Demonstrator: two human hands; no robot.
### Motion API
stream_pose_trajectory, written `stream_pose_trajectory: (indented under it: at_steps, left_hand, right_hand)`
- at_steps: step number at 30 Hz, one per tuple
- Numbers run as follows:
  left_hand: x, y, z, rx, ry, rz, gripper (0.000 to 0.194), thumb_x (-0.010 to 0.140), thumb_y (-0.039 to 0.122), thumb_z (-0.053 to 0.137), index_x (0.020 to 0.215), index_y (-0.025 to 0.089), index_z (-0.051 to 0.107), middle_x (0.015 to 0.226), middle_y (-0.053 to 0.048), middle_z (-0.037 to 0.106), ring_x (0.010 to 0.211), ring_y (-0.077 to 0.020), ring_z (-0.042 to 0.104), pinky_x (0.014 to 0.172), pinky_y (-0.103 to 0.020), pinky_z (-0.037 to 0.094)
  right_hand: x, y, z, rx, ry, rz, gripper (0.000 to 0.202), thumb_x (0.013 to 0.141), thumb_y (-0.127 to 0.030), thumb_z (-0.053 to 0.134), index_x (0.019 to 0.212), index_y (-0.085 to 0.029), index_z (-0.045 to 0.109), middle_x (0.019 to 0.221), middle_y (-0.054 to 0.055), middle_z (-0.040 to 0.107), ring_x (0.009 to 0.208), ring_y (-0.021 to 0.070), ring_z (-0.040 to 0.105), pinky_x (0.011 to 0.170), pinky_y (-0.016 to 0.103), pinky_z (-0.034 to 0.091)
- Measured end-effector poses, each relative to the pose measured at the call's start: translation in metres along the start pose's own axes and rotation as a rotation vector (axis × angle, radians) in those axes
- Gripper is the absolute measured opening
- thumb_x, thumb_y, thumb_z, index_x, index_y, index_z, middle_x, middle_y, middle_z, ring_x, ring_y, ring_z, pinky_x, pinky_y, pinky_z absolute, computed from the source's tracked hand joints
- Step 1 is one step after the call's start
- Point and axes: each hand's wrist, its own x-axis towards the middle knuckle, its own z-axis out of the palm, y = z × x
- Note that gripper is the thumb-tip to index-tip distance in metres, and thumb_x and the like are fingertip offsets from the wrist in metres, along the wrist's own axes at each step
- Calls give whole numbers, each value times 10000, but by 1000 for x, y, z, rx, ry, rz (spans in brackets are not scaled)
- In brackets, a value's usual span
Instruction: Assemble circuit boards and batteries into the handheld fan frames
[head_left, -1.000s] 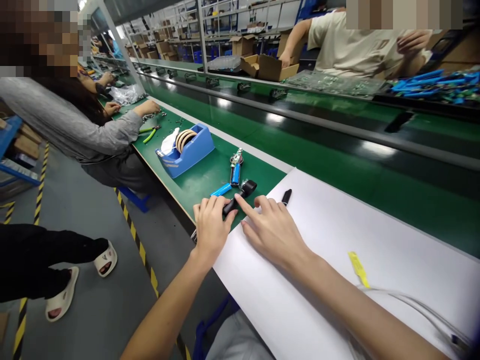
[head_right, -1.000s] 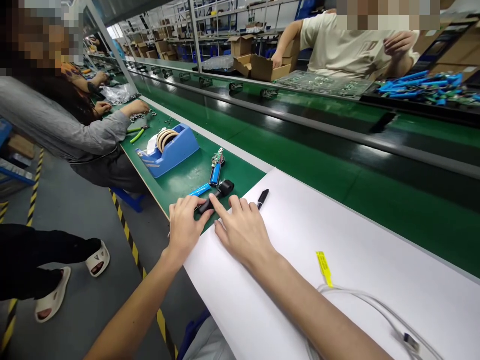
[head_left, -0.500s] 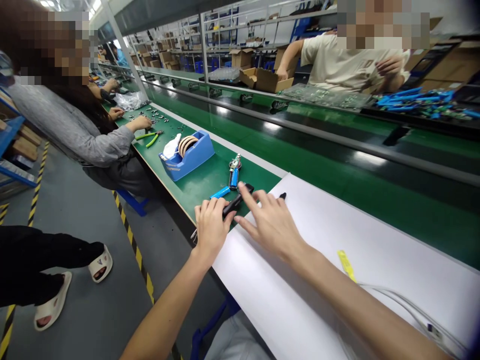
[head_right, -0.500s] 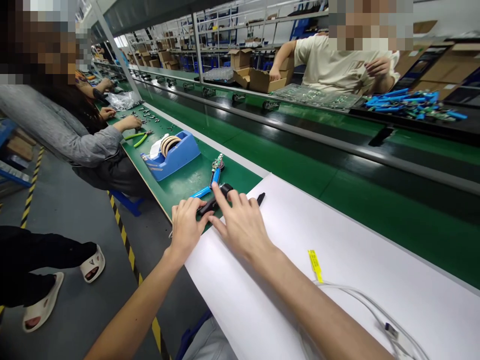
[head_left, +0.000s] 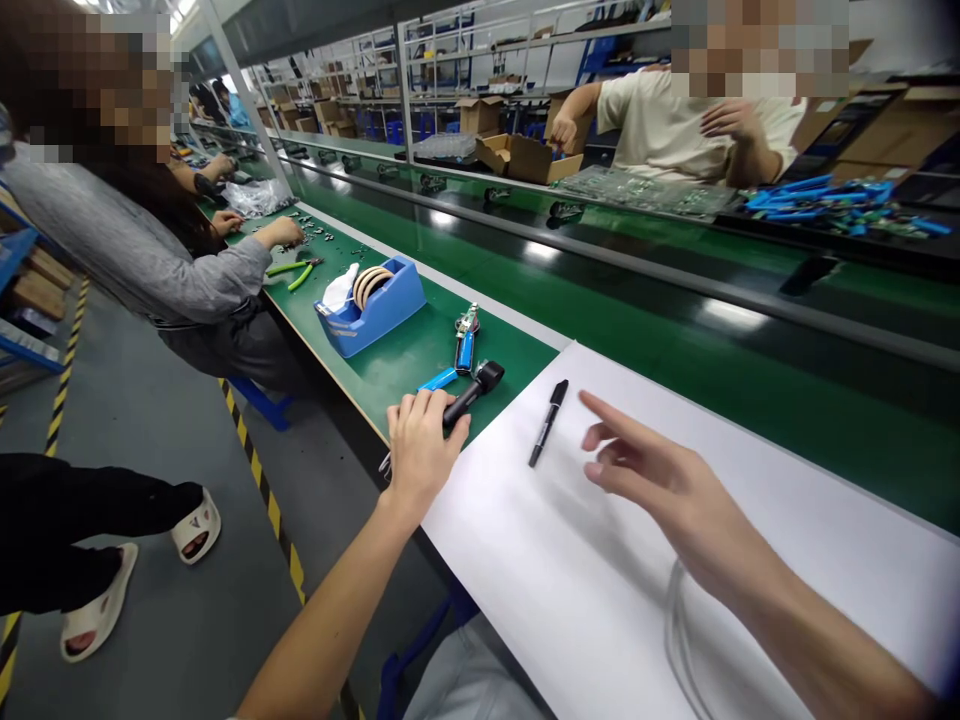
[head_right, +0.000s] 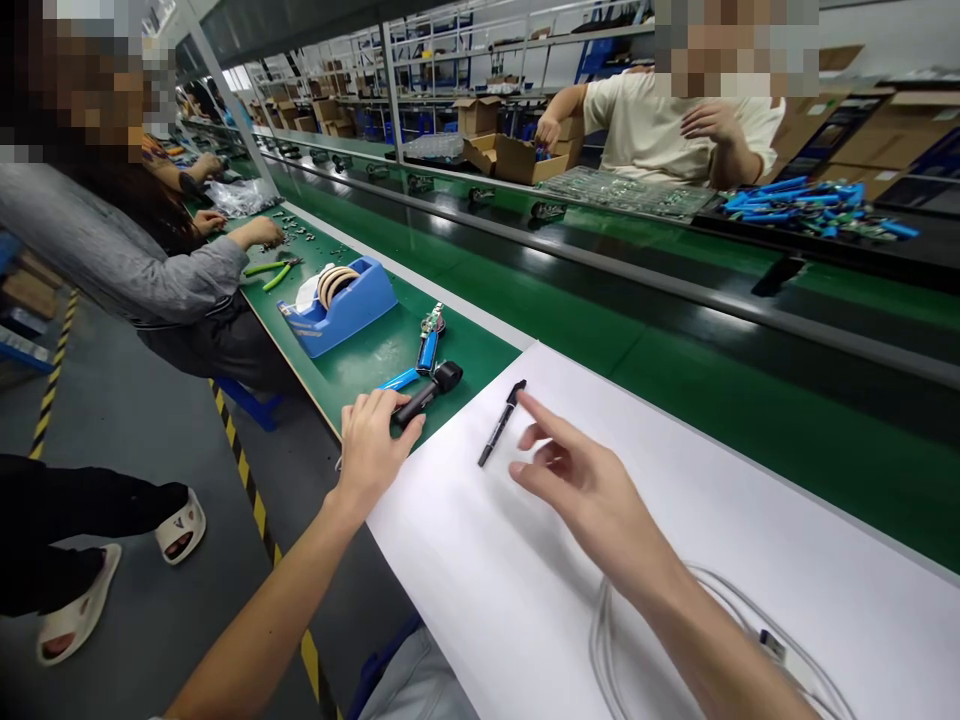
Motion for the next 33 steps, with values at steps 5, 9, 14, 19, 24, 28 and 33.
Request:
stream_pose_trajectory:
  at_steps: [5,9,14,19,24,28,33]
  left_hand:
    - [0,1,-2,-7,-4,6,96,943,326,573,973,240,603,1005,-38,691,957,-256,575,824,-400,368]
    - [0,0,-2,-13,-25,17,104,948,318,572,1002,235,605,1017,-36,694,964,-253,578,817,-393,370]
    - [-1,-2,-1,-32,-18,22,103,951,324,586,1000,236,607,1022,-25,698,964,-236,580,826,-385,375]
    - [-1,-1,-2,-34,-22,25,112,962,336,570,986,234,611,1013,-26,698,952,-229,580,818,-381,375]
    - [1,-1,-2,-12,-49,27,129,969,352,560,987,235,613,997,-34,693,946,-237,577,796,-377,366]
    - [1,-2,-2,-10,-40,40,127,970,349,557,978,235,613,992,-28,691,937,-232,570,794,-376,363]
    - [1,-2,-4,-33,-34,36,90,944,314,601,989,236,609,1017,-22,694,956,-238,577,802,-376,368]
  right_hand:
    - [28,-14,32,465,-368,73,599,853,-301,447,1438,-197,523,1205,142,623,744,187,564,646,353,510]
    - [47,-4,62,-200,-236,-317,747,800,-172,456,1537,-231,357,1383,91,578,974,247,577,841,436,507]
    - [55,14,81,-849,-118,-682,712,781,-43,412,1491,-80,378,1385,137,581,1153,295,541,858,433,473]
    - [57,16,81,-935,-104,-750,698,778,-47,434,1474,-79,381,1439,112,544,1185,282,537,851,413,456]
    - [56,10,86,-1048,-111,-785,631,806,-29,415,1438,-45,430,1387,143,586,1118,296,571,820,422,444]
    - [54,6,90,-1068,-137,-737,606,853,-31,384,1459,-33,404,1394,160,577,1140,307,576,866,440,455]
    - [58,-3,76,-767,-146,-641,732,860,-61,375,1567,-130,199,1517,117,455,1417,270,394,1069,458,439]
